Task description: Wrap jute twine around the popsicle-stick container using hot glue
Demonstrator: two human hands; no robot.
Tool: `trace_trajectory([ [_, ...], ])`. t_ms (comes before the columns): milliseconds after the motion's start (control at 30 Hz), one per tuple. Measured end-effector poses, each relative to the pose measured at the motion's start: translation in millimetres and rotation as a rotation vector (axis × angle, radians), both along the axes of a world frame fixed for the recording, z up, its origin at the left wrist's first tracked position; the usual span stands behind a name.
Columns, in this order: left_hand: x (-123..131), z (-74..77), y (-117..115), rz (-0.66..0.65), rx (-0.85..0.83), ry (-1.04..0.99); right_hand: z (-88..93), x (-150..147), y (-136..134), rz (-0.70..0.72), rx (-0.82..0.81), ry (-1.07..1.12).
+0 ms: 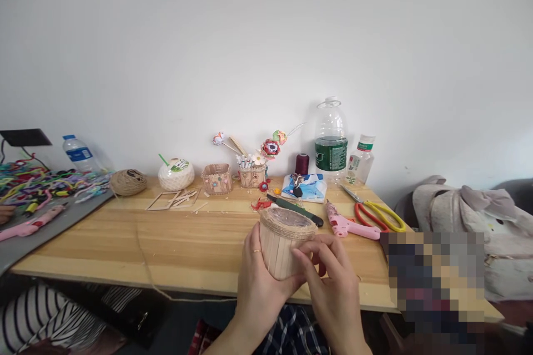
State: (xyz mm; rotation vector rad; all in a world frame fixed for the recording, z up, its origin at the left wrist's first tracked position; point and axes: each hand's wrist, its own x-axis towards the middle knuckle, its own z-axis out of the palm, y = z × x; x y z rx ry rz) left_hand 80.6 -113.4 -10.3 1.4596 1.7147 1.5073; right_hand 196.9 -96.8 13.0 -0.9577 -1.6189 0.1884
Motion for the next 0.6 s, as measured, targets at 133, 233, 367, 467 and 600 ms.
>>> trace_trajectory([
  [133, 1.4, 1.4, -0.3, -0.012, 0.0, 0.03, 2.5, 1.6, -3.7, 0.067, 0.01, 0.065],
  [233, 2.5, 0.3, 0.4, 0.005, -0.001, 0.084, 1.8, 0.9, -4.4, 0.161, -0.001, 0.053],
  [367, 3.2, -1.3, 1.1, 0.012, -0.017, 0.134, 1.7, -0.8, -3.7, 0.234, -0.038, 0.044],
  [467, 3.7, -1.1, 1.2, 0.019, -0.021, 0.143, 4.4, 0.3, -4.2, 0.168, 0.006, 0.082],
  [600, 4.4, -1.1, 1.7, 0.019, -0.028, 0.15, 5.8, 6.3, -5.8, 0.104, 0.045, 0.084],
])
